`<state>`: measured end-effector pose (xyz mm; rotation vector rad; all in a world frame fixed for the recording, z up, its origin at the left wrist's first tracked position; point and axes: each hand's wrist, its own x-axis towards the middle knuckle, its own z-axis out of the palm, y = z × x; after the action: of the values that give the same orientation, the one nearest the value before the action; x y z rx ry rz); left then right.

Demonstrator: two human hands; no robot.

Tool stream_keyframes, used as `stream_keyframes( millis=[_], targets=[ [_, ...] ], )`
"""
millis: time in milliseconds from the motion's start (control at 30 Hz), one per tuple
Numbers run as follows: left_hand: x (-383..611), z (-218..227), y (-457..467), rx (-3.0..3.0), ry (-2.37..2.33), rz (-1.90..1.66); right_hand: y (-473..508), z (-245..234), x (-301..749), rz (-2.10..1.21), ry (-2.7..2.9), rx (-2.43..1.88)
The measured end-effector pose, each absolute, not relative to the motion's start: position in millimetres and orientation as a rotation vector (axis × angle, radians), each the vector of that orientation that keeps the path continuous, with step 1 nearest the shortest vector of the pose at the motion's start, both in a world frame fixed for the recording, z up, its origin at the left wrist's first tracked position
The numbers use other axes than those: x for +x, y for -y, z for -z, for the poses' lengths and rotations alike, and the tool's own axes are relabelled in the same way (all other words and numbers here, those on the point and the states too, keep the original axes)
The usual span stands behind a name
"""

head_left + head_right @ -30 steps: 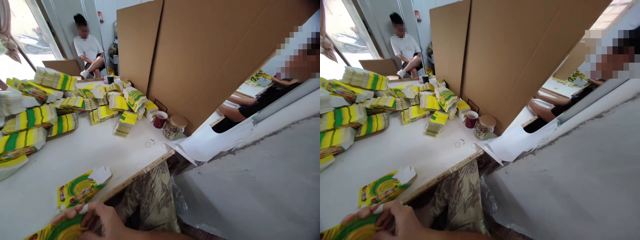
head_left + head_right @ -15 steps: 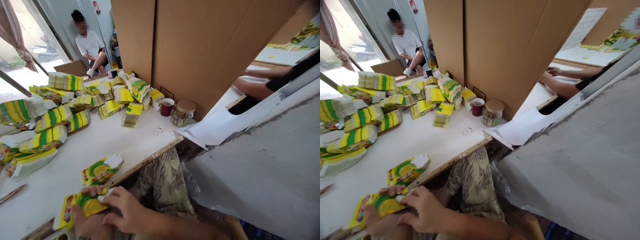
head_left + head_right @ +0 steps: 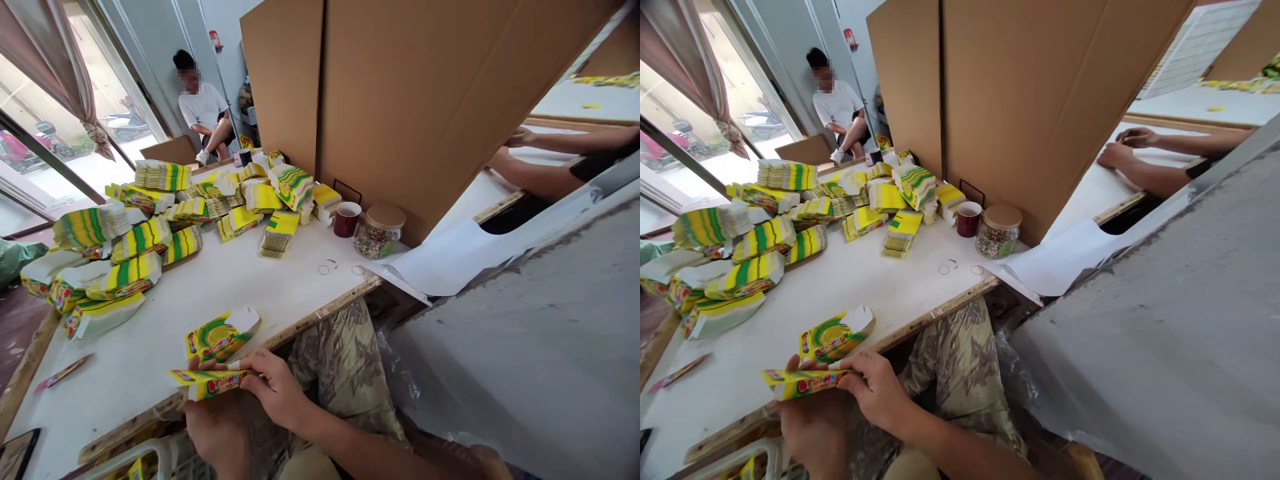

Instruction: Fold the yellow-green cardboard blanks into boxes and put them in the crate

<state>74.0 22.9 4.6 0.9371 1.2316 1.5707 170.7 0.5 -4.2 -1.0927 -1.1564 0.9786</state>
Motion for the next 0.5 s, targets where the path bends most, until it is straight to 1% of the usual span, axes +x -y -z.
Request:
stream_keyframes(
  millis=[133,267,500],
  targets=[
    [73,-3,-24,0.782,-1.231,-1.676,0,5,168,-0.972,1.118,-1.083],
    [68,-1,-27,0.707,-1.209,-1.707,1,9,161,-0.973,1.101,-1.087],
    [61,5,-24,0.750,-1.234,-1.697,-1,11,161,-0.927,1.072,-1.086]
  ],
)
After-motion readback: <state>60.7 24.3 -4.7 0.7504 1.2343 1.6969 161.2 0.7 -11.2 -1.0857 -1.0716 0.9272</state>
